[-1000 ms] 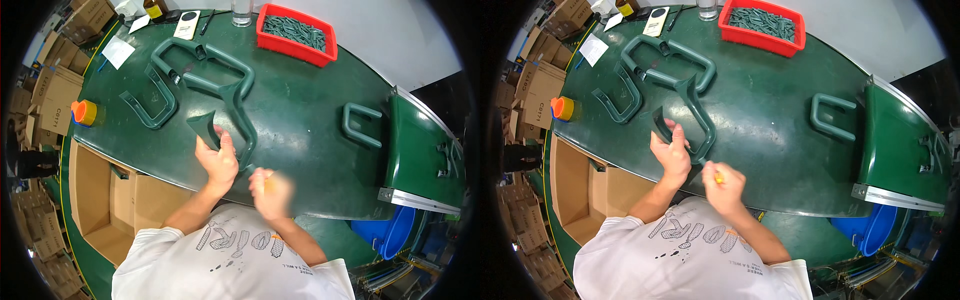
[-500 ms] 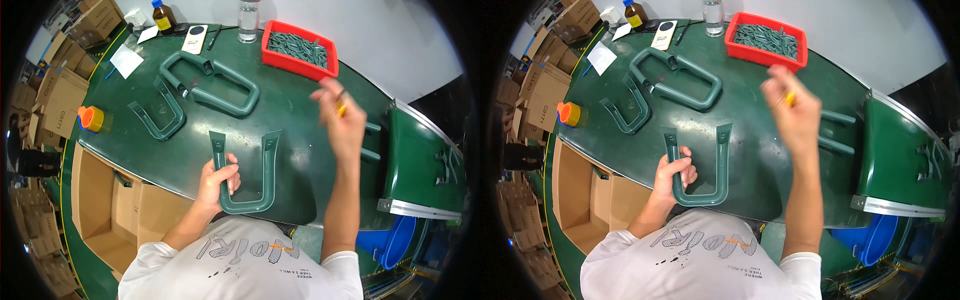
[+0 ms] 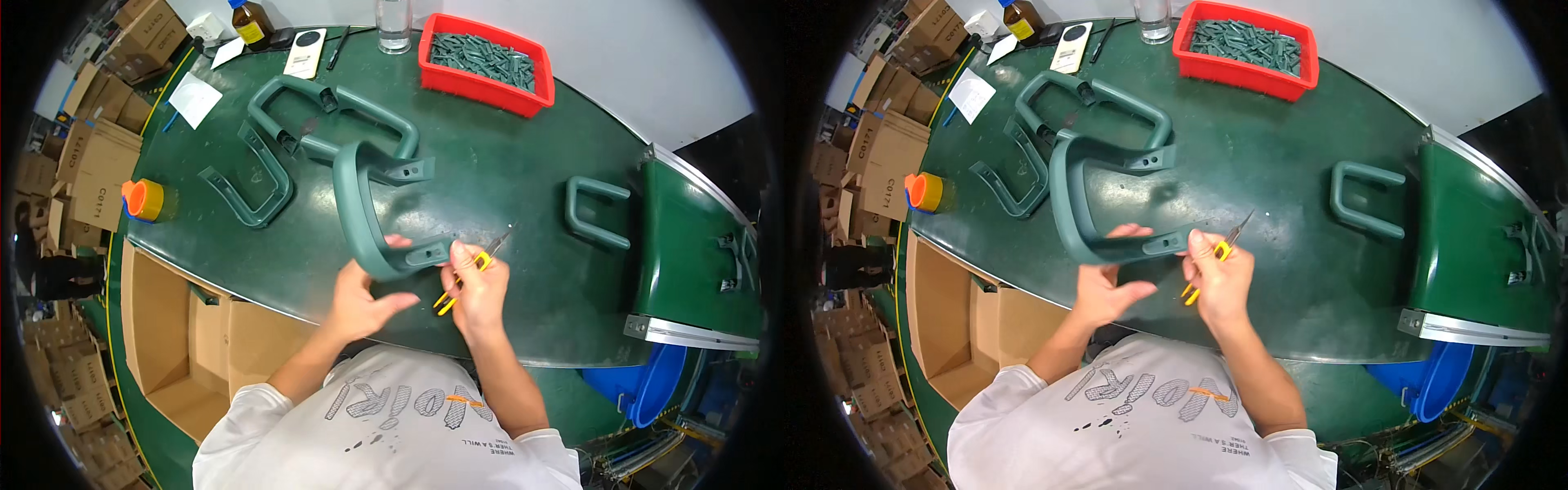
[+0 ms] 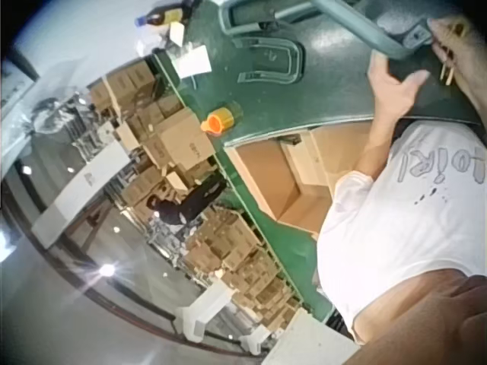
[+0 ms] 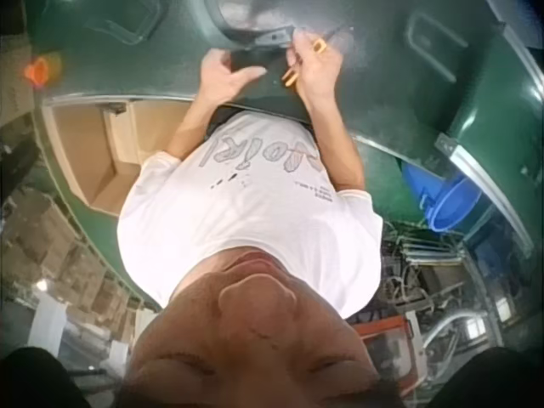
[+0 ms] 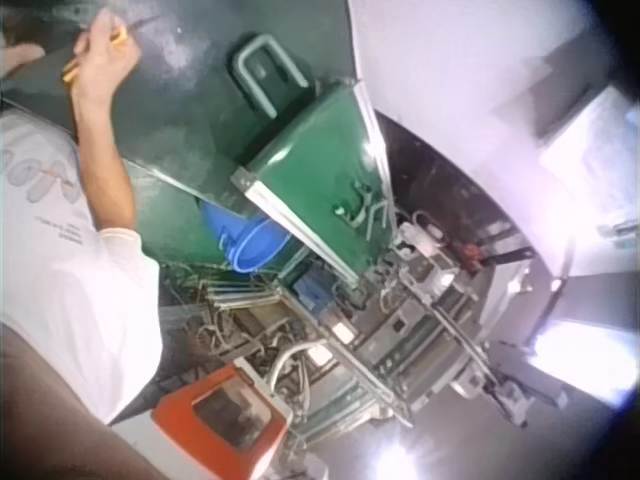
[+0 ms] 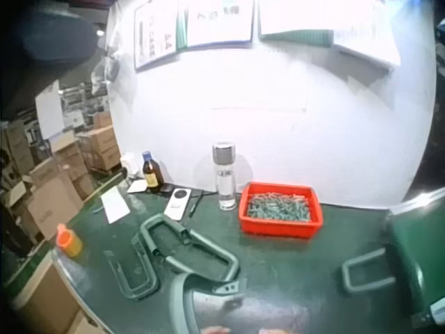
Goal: Deburring or cleaning the edges of green plastic u-shaped molded parts using a utility knife.
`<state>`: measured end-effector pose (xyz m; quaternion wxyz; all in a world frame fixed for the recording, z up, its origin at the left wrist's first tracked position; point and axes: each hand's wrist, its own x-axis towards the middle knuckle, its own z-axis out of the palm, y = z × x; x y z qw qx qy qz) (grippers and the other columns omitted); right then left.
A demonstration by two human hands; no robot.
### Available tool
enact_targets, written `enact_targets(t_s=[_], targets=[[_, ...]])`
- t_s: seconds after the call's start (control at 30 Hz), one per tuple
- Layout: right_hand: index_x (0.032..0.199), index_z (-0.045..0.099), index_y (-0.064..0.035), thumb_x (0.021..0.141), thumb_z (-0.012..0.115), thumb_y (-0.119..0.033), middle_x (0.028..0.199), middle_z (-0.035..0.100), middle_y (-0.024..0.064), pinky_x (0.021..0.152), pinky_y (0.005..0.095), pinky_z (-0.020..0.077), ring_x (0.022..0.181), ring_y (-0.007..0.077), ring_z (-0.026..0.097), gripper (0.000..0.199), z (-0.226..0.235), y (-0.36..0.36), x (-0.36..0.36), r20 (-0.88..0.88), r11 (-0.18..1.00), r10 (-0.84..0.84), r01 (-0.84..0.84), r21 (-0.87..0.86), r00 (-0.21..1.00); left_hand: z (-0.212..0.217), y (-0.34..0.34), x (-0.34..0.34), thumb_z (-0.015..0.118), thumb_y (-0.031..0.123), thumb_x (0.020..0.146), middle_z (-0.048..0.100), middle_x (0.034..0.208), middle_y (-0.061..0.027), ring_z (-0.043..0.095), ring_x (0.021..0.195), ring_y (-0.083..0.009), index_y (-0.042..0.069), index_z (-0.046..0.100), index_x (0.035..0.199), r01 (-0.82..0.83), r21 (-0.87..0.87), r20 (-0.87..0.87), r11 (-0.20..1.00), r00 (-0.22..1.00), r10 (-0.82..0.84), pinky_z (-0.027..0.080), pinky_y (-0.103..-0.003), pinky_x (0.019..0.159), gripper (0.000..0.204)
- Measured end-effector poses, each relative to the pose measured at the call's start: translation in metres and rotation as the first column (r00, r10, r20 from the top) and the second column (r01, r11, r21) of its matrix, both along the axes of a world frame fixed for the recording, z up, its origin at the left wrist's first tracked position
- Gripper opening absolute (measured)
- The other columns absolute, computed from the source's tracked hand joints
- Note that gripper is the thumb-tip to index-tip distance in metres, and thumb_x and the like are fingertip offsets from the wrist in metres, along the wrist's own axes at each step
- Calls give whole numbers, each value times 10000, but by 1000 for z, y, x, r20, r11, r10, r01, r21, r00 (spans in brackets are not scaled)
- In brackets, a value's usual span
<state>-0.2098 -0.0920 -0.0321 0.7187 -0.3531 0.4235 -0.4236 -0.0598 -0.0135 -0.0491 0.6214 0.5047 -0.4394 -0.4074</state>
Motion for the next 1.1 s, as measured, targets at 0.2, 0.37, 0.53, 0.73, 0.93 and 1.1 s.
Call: enact_targets(t_s=[0.2,0.37,0.53,0.73,0.93,1.1], targets=[[990,615,35,905,621,-263,668,586,39,504,221,414,532,88,507,310,2,30,-2,-107,971,167,-183,-157,980,-7,6,-3,700,107,819,602,1084,-138,578,1020,-228,-23,590,1024,-95,-67,-226,993,971,77,460,-342,873,267],[1203,539,8,928,571,-244,721,600,42,573,234,435,596,98,514,374,16,18,-31,-414,829,231,-401,-391,881,-6,11,19,709,192,825,606,992,-128,593,923,-232,5,557,1048,-48,-116,-248,992,969,18,494,-352,801,329],[824,657,23,862,627,-163,574,511,61,441,262,370,460,150,482,192,23,34,-30,-526,651,51,-428,-627,849,-1,10,17,734,245,801,610,972,-101,588,889,-236,39,536,1078,-40,-141,-422,989,906,-23,488,-364,767,398],[787,659,10,842,653,-163,547,504,47,422,255,355,432,133,461,181,16,49,-19,-470,658,42,-378,-651,882,8,11,11,760,275,768,606,950,-80,569,852,-217,55,536,1076,-31,-149,-512,988,857,-51,461,-346,748,440],[785,660,27,858,640,-209,541,506,56,439,260,362,449,137,469,248,20,49,-18,-487,655,86,-417,-630,869,11,12,7,769,279,757,604,947,-82,568,851,-222,54,528,1083,-6,-152,-540,988,838,-77,455,-348,751,463],[785,659,38,865,631,-221,540,511,62,451,262,371,461,143,482,273,19,51,-18,-499,658,104,-436,-614,860,12,13,5,769,277,758,604,948,-83,569,853,-224,52,528,1084,7,-148,-542,989,836,-86,455,-348,754,463]])
